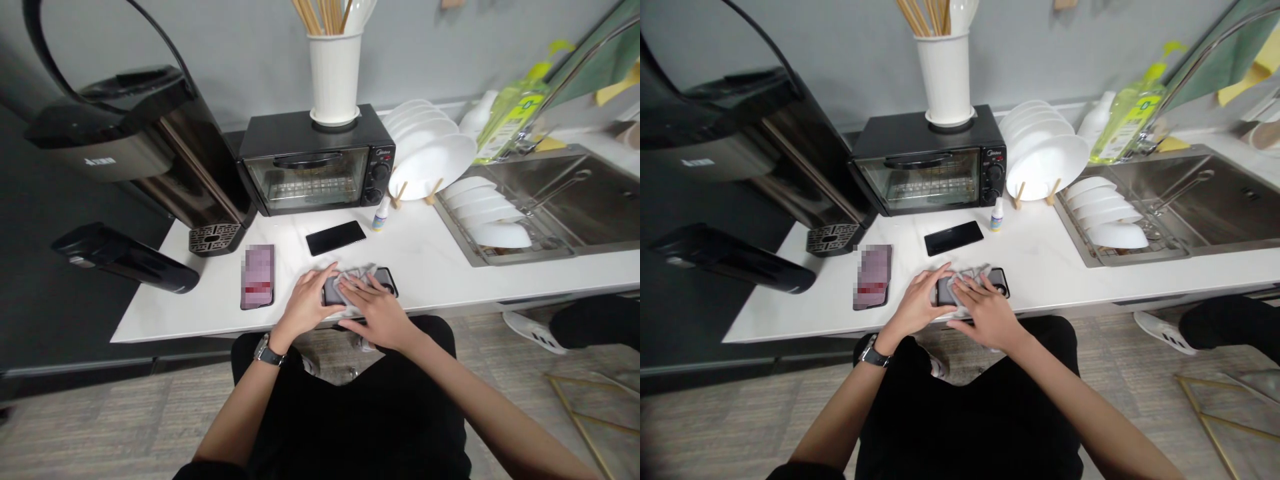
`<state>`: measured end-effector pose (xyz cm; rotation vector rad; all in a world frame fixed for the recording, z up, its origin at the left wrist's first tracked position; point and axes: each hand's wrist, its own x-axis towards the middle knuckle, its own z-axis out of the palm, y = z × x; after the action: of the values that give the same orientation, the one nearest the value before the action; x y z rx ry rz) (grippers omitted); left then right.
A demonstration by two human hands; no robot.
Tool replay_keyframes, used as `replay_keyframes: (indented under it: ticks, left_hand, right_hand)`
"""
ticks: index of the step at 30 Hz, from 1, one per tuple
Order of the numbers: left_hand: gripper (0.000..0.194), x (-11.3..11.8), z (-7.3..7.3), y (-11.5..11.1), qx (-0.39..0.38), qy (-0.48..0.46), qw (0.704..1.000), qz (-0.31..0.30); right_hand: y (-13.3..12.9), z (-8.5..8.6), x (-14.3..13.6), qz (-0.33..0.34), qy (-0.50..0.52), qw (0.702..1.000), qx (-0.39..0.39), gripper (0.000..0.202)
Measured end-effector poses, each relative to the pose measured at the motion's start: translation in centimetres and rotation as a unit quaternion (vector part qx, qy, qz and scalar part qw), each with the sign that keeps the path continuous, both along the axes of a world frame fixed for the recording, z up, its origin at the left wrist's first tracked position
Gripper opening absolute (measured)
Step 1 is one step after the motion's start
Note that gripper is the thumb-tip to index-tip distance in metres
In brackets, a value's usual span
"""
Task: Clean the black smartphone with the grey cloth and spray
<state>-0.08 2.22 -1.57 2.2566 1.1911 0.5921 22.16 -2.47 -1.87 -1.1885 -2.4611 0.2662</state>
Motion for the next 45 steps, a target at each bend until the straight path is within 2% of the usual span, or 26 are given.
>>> replay_keyframes:
  ticks: [3, 5, 7, 9, 12, 14, 16, 19, 22, 24, 26, 28, 31, 33, 34, 36, 39, 41, 43, 45]
  left_hand:
    - [0.091, -0.5, 0.0, -0.2, 0.003, -0.001, 1.0, 0.005]
    - [0.09, -0.8, 0.0, -0.4, 0.007, 0.005, 1.0, 0.01]
    - [0.092, -0.9, 0.1, -0.6, 0.009, 0.012, 1.0, 0.012]
    - [0.095, -0.9, 0.1, -0.6, 0.007, 0.009, 1.0, 0.014]
    - [0.101, -0.6, 0.1, -0.4, 0.0, -0.006, 1.0, 0.014]
    - [0.102, -0.4, 0.1, -0.3, -0.002, -0.013, 1.0, 0.008]
    - [0.101, -0.3, 0.1, -0.1, -0.004, -0.018, 1.0, 0.002]
    - [0.099, -0.4, 0.2, -0.1, -0.012, -0.026, 1.0, 0.0]
    - [0.095, -0.7, 0.3, -0.1, -0.022, -0.022, 1.0, 0.0]
    - [0.093, -0.8, 0.3, -0.1, -0.026, -0.018, 1.0, 0.0]
    - [0.097, -0.8, 0.3, -0.1, -0.024, -0.015, 1.0, -0.002]
    - [0.102, -0.8, 0.2, 0.0, -0.018, -0.011, 1.0, -0.002]
    - [0.108, -0.5, 0.2, 0.0, -0.02, -0.009, 1.0, 0.003]
    - [0.108, -0.3, 0.3, 0.0, -0.022, -0.01, 1.0, 0.005]
    - [0.107, -0.2, 0.3, 0.0, -0.022, -0.011, 1.0, 0.004]
    - [0.105, -0.1, 0.4, 0.0, -0.02, -0.013, 1.0, 0.001]
    - [0.096, -0.3, 0.4, 0.0, -0.02, -0.008, 1.0, -0.003]
    - [0.089, -0.5, 0.4, -0.1, -0.016, 0.001, 1.0, 0.001]
    - [0.088, -0.7, 0.3, -0.2, -0.007, 0.005, 1.0, 0.006]
    - [0.093, -0.8, 0.3, -0.2, -0.004, 0.006, 1.0, 0.006]
  right_hand:
    - [0.3, 0.1, -3.4, 0.043, 0.03, 0.998, -0.021, 0.075]
    - [0.0, 0.7, -3.1, 0.063, 0.032, 0.996, -0.045, 0.07]
    - [-0.6, 1.2, -0.9, 0.065, 0.019, 0.996, -0.066, 0.063]
    - [-1.1, 1.6, 2.4, 0.038, -0.009, 0.997, -0.061, 0.058]
    - [-1.3, 1.4, 6.7, -0.024, -0.06, 0.998, -0.006, 0.06]
    - [-1.0, 0.8, 7.5, -0.056, -0.076, 0.995, 0.03, 0.063]
    - [-0.4, 0.0, 6.3, -0.079, -0.068, 0.993, 0.048, 0.062]
    - [0.1, -0.8, 1.6, -0.101, -0.026, 0.993, 0.056, 0.06]
    - [-0.2, -0.9, -3.1, -0.055, 0.03, 0.998, 0.029, 0.064]
    - [-0.7, -0.6, -4.3, -0.012, 0.053, 0.999, 0.001, 0.065]
    - [-1.2, -0.1, -3.3, 0.013, 0.054, 0.998, -0.026, 0.06]
    - [-1.6, 0.2, -0.4, 0.017, 0.034, 0.998, -0.041, 0.051]
    - [-1.7, 0.4, 4.4, -0.036, -0.014, 0.999, -0.012, 0.049]
    - [-1.4, 0.2, 5.8, -0.077, -0.034, 0.996, 0.02, 0.054]
    - [-1.2, 0.0, 5.6, -0.092, -0.036, 0.995, 0.03, 0.057]
    - [-0.6, -0.3, 3.4, -0.097, -0.017, 0.995, 0.035, 0.063]
    - [-0.2, -0.7, -1.9, -0.046, 0.038, 0.998, 0.018, 0.071]
    - [-0.5, -0.7, -4.2, -0.009, 0.065, 0.998, -0.001, 0.074]
    - [-0.9, -0.4, -4.2, 0.014, 0.07, 0.997, -0.021, 0.071]
    - [-1.4, 0.0, -1.9, 0.027, 0.055, 0.997, -0.037, 0.061]
